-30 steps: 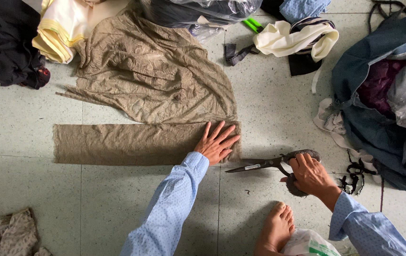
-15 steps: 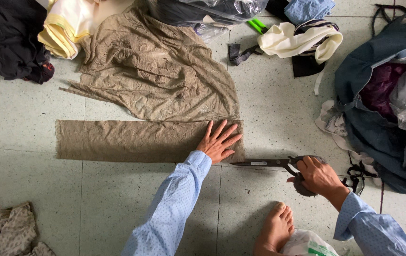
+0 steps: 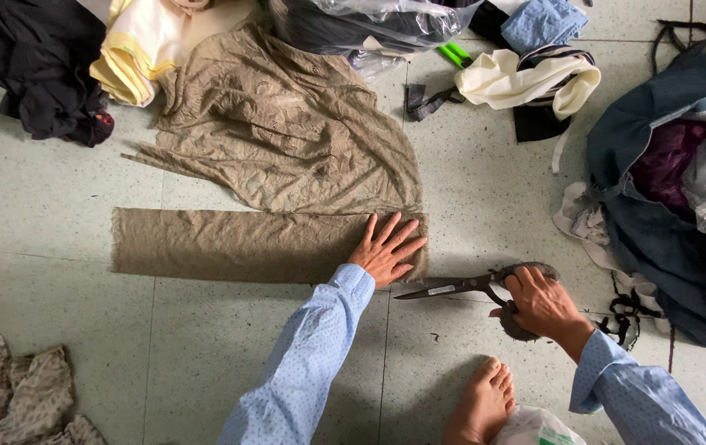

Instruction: The person cuts a strip of brown mesh fabric with shears while working on the floor among several piles of fabric scraps and bags.

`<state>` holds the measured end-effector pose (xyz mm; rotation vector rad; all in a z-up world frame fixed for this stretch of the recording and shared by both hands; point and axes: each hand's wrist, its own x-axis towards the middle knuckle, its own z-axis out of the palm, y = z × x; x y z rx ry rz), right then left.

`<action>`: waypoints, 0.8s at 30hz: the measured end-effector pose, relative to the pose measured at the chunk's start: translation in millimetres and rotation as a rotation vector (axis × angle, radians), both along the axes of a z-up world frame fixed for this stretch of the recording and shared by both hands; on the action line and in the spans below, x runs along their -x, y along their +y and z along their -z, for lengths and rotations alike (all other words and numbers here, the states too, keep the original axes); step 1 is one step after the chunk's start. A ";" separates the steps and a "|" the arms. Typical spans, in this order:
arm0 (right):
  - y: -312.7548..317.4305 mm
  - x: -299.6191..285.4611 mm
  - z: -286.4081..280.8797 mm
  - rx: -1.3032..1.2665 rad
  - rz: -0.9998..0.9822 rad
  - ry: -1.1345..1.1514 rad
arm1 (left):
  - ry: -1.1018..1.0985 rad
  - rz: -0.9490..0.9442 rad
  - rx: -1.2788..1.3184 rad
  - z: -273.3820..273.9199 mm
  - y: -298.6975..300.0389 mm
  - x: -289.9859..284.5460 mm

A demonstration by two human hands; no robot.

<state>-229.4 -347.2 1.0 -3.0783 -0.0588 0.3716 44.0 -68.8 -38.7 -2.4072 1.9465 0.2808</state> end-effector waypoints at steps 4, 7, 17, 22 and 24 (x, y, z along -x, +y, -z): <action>-1.8 -4.7 -0.7 0.040 -0.027 -0.007 | 0.002 -0.004 0.005 4.0 0.2 2.2; -4.4 2.4 5.2 0.105 -0.042 0.020 | -0.094 0.002 0.102 3.5 2.8 7.6; -13.6 -14.9 31.0 -0.114 -0.021 0.080 | -0.117 -0.008 0.200 -7.1 -1.6 3.7; -21.0 -19.8 31.9 -0.165 -0.073 -0.030 | -0.258 0.005 0.229 2.6 -9.3 2.2; -30.2 -20.1 37.5 -0.194 -0.087 0.010 | -0.245 -0.005 0.205 0.5 -12.4 1.7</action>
